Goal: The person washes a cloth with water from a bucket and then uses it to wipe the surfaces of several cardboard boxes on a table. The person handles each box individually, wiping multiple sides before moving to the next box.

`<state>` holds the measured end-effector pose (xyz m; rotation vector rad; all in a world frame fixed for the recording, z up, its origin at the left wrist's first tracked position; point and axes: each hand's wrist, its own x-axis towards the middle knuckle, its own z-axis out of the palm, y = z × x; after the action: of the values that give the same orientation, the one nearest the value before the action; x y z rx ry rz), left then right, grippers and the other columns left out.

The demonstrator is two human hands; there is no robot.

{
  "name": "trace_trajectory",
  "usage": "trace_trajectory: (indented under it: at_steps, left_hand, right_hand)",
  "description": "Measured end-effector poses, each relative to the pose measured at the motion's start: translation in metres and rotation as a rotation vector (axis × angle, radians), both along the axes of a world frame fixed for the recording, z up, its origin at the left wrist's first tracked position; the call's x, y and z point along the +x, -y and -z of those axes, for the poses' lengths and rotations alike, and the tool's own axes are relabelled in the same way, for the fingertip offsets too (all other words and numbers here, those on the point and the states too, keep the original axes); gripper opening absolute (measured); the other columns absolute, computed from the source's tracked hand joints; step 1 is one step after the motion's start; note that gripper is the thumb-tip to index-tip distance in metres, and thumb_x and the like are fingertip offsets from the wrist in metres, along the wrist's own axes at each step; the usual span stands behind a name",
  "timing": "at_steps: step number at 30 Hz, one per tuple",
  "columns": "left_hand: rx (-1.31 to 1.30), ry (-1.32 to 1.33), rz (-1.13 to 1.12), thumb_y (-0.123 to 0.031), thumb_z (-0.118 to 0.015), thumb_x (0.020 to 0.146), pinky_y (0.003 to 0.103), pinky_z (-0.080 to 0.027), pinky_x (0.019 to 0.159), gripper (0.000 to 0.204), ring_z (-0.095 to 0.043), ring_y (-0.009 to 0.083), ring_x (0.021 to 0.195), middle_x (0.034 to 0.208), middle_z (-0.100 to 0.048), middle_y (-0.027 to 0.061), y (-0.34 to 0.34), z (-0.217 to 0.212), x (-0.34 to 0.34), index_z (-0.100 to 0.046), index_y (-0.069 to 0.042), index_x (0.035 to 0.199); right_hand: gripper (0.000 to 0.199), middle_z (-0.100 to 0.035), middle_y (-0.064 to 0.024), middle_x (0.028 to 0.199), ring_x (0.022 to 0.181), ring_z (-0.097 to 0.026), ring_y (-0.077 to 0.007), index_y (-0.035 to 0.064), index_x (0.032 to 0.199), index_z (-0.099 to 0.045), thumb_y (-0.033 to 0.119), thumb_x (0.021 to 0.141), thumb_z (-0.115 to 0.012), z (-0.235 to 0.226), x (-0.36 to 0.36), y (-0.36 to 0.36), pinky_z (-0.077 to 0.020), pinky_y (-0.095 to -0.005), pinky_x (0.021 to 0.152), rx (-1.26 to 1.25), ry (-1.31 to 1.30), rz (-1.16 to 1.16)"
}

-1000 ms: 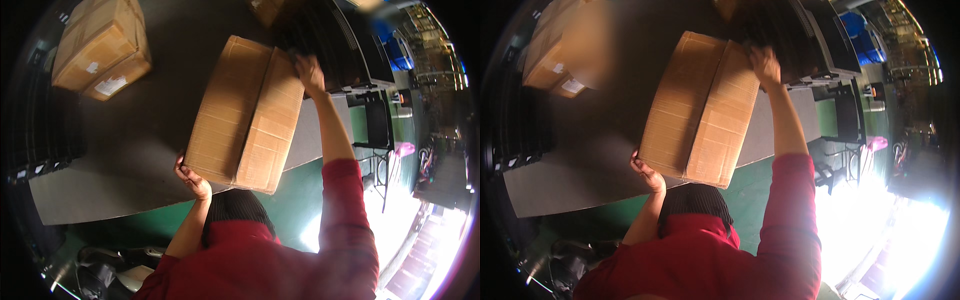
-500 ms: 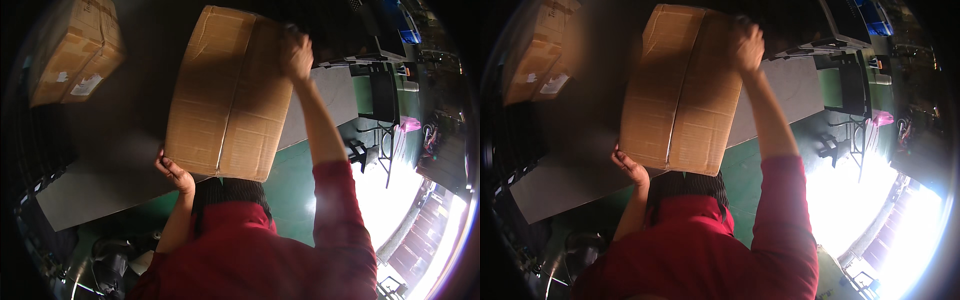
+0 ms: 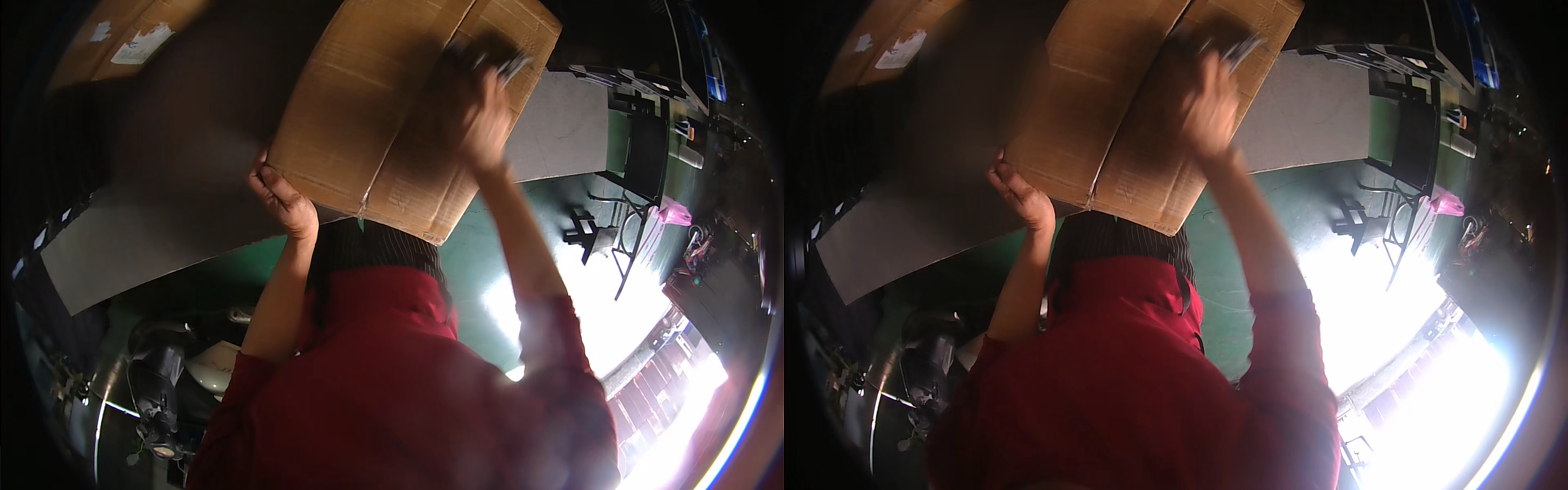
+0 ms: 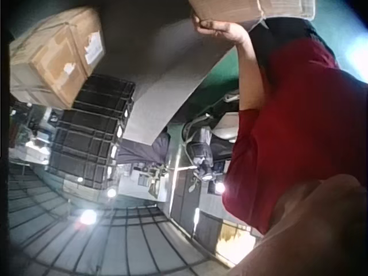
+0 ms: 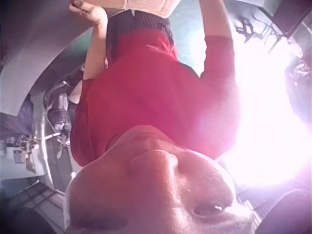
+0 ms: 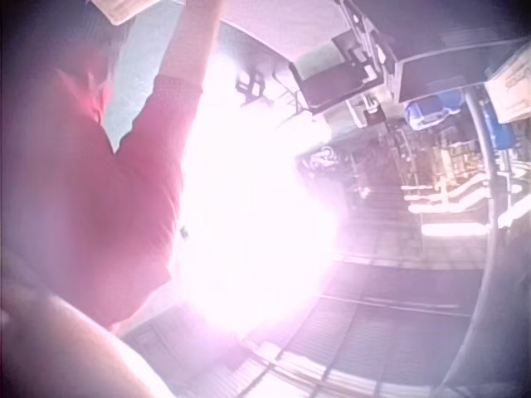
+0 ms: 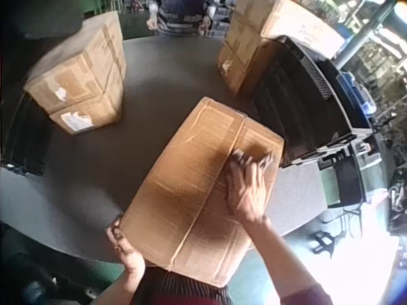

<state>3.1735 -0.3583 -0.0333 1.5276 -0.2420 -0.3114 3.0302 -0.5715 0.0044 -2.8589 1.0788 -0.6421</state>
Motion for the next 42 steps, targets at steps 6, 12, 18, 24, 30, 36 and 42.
trace_trajectory:
  at_steps: [6,12,18,24,30,36,42]
  left_hand:
    - [0.107,0.085,0.082,-0.028,-0.03,0.1,0.032,-0.04,0.088,0.036,-0.049,0.0193,0.102,0.114,-0.05,0.0143,-0.006,0.009,0.006,-0.041,0.001,0.118]
    - [-0.071,0.136,0.055,-0.034,-0.029,0.1,0.033,-0.038,0.091,0.044,-0.049,0.0214,0.104,0.116,-0.051,0.0147,0.002,0.022,0.016,-0.045,0.001,0.122]
    - [-0.011,-0.077,0.281,-0.051,-0.031,0.097,0.036,-0.036,0.098,0.059,-0.047,0.0225,0.113,0.125,-0.048,0.01,0.011,0.041,0.148,-0.043,-0.003,0.129]
    - [-0.063,-0.524,-0.041,-0.061,-0.025,0.093,0.04,-0.028,0.107,0.076,-0.034,0.0272,0.13,0.145,-0.03,0.0141,-0.007,0.016,0.103,-0.029,-0.001,0.14]
    - [-0.062,0.113,0.039,-0.052,-0.029,0.096,0.037,-0.038,0.1,0.068,-0.048,0.0269,0.119,0.133,-0.045,0.0171,-0.073,-0.035,0.192,-0.035,0.002,0.136]
    - [-0.212,0.313,-0.02,-0.046,-0.034,0.096,0.034,-0.041,0.096,0.06,-0.052,0.0233,0.113,0.128,-0.05,0.0145,0.013,-0.294,0.221,-0.04,0.001,0.133]
    - [-0.478,0.162,0.352,-0.039,-0.038,0.097,0.031,-0.044,0.092,0.052,-0.057,0.0198,0.107,0.123,-0.056,0.0119,0.222,-0.434,0.199,-0.045,0.0,0.13]
  right_hand:
    - [0.043,-0.049,-0.0112,0.105,0.092,-0.051,-0.0301,0.0181,0.12,-0.056,0.021,0.077,-0.06,-0.025,-0.035,-0.131,-0.045,-0.0418,0.074,0.24,-0.034,-0.135]
    - [0.031,-0.053,-0.0131,0.101,0.092,-0.055,-0.0339,0.0147,0.115,-0.054,0.022,0.085,-0.057,-0.014,-0.09,0.041,-0.0476,-0.0446,0.077,0.107,-0.009,0.471]
    - [0.102,-0.059,-0.0248,0.113,0.107,-0.057,-0.0378,0.0213,0.146,-0.006,0.031,0.068,-0.072,0.009,-0.103,0.139,-0.0454,-0.0439,0.089,0.902,-0.079,0.445]
    - [0.109,-0.05,-0.0116,0.13,0.122,-0.046,-0.0247,0.0146,0.142,-0.025,0.015,0.052,-0.086,0.074,-0.077,0.163,-0.0355,-0.0327,0.102,1.011,0.276,-0.08]
    - [0.083,-0.057,-0.026,0.113,0.111,-0.053,-0.0385,-0.0009,0.131,-0.028,0.026,0.069,-0.077,-0.085,-0.058,0.126,-0.0432,-0.0397,0.092,0.749,0.142,-0.253]
    - [0.085,-0.059,-0.0296,0.105,0.103,-0.057,-0.0406,-0.0034,0.134,-0.021,0.022,0.072,-0.073,-0.27,-0.053,0.159,-0.0474,-0.041,0.086,0.691,0.188,-0.251]
    - [0.058,-0.061,-0.0114,0.11,0.101,-0.057,-0.0186,-0.0034,0.125,-0.043,0.006,0.074,-0.068,-0.383,-0.083,0.306,-0.048,-0.0308,0.084,0.635,0.554,-0.263]
